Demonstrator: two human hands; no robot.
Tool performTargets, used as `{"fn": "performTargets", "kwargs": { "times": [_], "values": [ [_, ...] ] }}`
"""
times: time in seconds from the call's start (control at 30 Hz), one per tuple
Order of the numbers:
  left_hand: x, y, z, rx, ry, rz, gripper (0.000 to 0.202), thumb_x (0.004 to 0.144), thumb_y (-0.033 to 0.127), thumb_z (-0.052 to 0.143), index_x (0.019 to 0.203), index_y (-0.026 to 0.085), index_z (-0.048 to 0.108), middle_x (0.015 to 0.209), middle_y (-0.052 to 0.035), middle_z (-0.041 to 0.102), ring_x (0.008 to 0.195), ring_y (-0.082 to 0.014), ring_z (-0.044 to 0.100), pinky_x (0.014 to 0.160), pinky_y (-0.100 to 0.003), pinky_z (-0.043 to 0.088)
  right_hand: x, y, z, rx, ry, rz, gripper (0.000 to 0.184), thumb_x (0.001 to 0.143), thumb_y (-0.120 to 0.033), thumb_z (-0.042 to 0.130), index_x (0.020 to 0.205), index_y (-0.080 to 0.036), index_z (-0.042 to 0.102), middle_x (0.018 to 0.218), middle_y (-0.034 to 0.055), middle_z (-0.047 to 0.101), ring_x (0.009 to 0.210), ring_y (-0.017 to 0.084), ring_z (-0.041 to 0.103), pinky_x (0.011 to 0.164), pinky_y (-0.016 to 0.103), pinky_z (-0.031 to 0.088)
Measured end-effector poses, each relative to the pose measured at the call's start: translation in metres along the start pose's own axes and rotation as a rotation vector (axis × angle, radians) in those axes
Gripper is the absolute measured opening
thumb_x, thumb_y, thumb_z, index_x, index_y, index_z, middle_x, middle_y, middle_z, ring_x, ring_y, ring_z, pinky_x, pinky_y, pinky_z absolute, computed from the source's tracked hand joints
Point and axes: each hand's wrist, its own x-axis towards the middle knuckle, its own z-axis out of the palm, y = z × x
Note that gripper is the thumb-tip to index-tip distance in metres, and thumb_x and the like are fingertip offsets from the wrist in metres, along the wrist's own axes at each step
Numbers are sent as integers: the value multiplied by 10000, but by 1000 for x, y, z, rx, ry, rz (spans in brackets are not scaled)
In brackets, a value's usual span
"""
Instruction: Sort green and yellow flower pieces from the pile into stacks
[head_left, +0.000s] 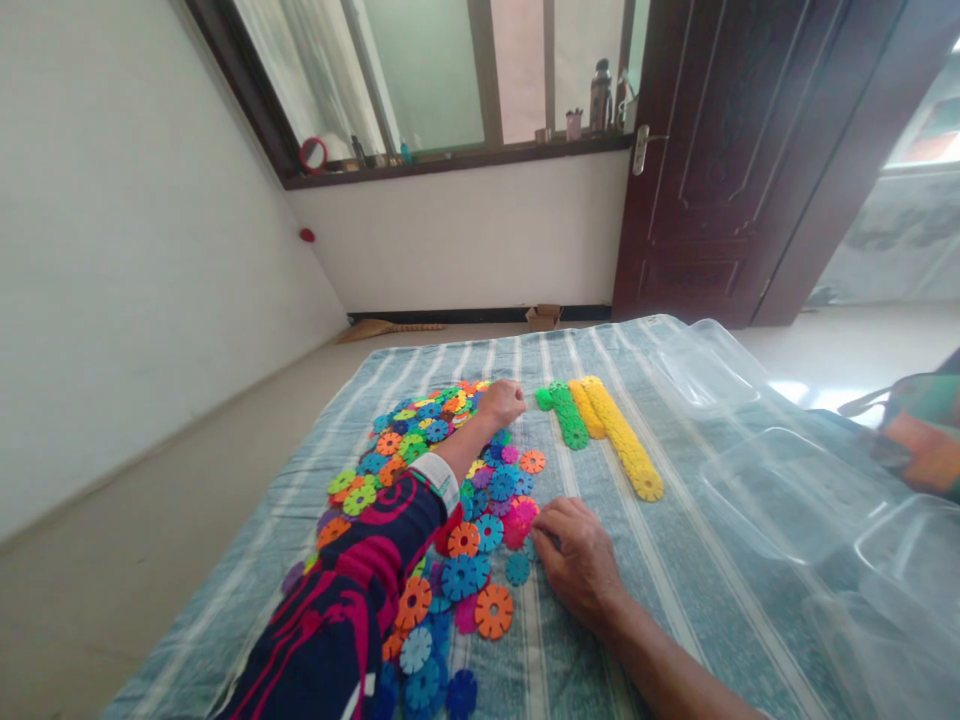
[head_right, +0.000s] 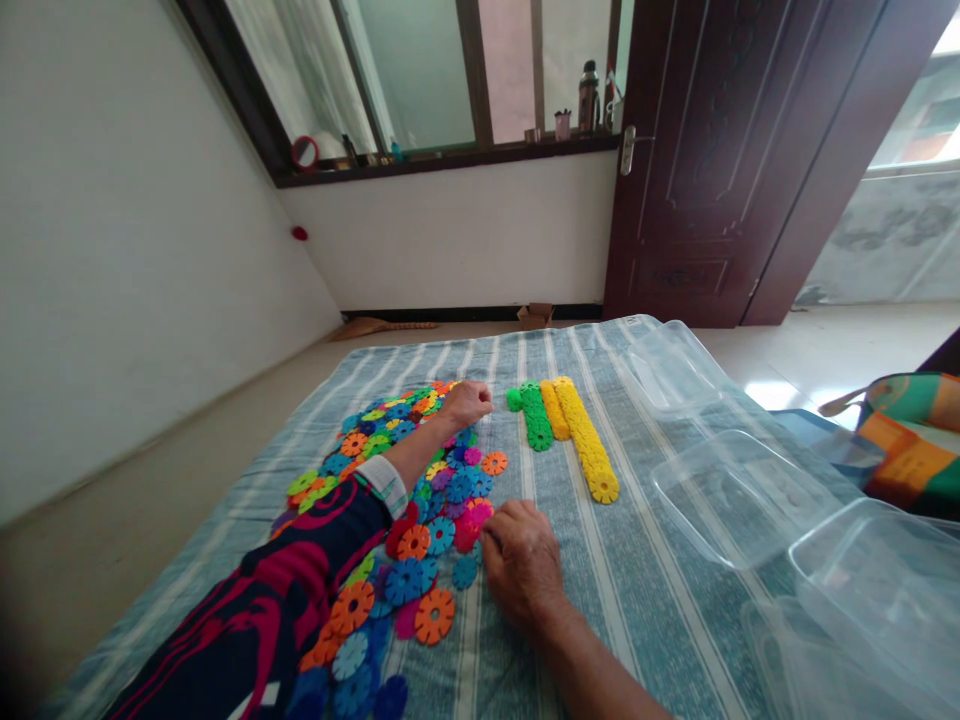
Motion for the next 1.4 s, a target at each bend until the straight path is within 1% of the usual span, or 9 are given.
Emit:
{"fn": "performTargets", "kwargs": {
  "times": [0.17,0.3,0.37,0.47,0.67,0.8,1.03,1.23,1.4],
  "values": [
    [-30,-31,-39,16,-166,60,102,534,91,607,536,175,663,502,36,559,588,-127,544,566,-211,375,-1,0,0,4,-6,-2,193,860,-129,569,699,-203,648,766,9,624,793,156,518,742,275,347],
    [-58,-51,-53,80,-246,76,140,507,65,597,439,186,582,435,51,467,526,-107,467,522,-214,312,-1,1,0,5,4,-10,195,858,-130,559,708,-206,658,767,10,625,788,154,519,739,275,353],
    [-68,-56,-53,118,-256,62,139,518,79,598,442,193,575,444,47,473,538,-111,473,518,-216,299,-1,1,0,-1,11,-15,206,863,-139,550,703,-209,659,764,13,624,785,154,522,738,275,358],
    [-76,-62,-48,158,-200,6,133,570,145,619,457,198,574,458,30,485,572,-127,512,535,-219,310,-1,1,0,-8,15,-15,214,866,-145,548,693,-210,656,762,13,624,782,153,527,737,275,361],
    [-81,-68,-29,218,-107,-51,105,643,259,675,577,200,618,567,5,572,635,-160,574,548,-242,313,-1,1,1,-2,20,-13,208,862,-146,548,693,-211,651,761,11,622,777,152,523,728,272,359],
    [-81,-68,-23,208,-82,-55,59,640,242,680,680,204,658,673,1,639,702,-165,599,571,-238,331,-1,2,1,10,3,-10,207,867,-151,550,691,-209,642,768,12,626,783,156,522,735,274,358],
    [-77,-72,-29,102,-102,-29,68,603,122,631,586,187,643,599,32,599,636,-128,560,561,-223,339,-1,1,0,5,10,-17,206,864,-139,550,694,-208,645,769,14,626,786,156,523,739,275,360],
    [-74,-75,-38,54,-128,-56,128,587,89,598,605,185,681,562,45,603,618,-123,556,568,-212,356,0,0,1,2,19,-14,201,858,-138,557,698,-211,655,768,13,626,781,155,526,736,274,362],
    [-73,-78,-43,76,-120,-51,117,578,82,604,554,179,665,541,45,598,603,-114,546,555,-209,345,0,0,0,3,10,-17,198,852,-130,568,686,-208,642,757,13,623,781,155,528,733,273,358]
  ]
}}
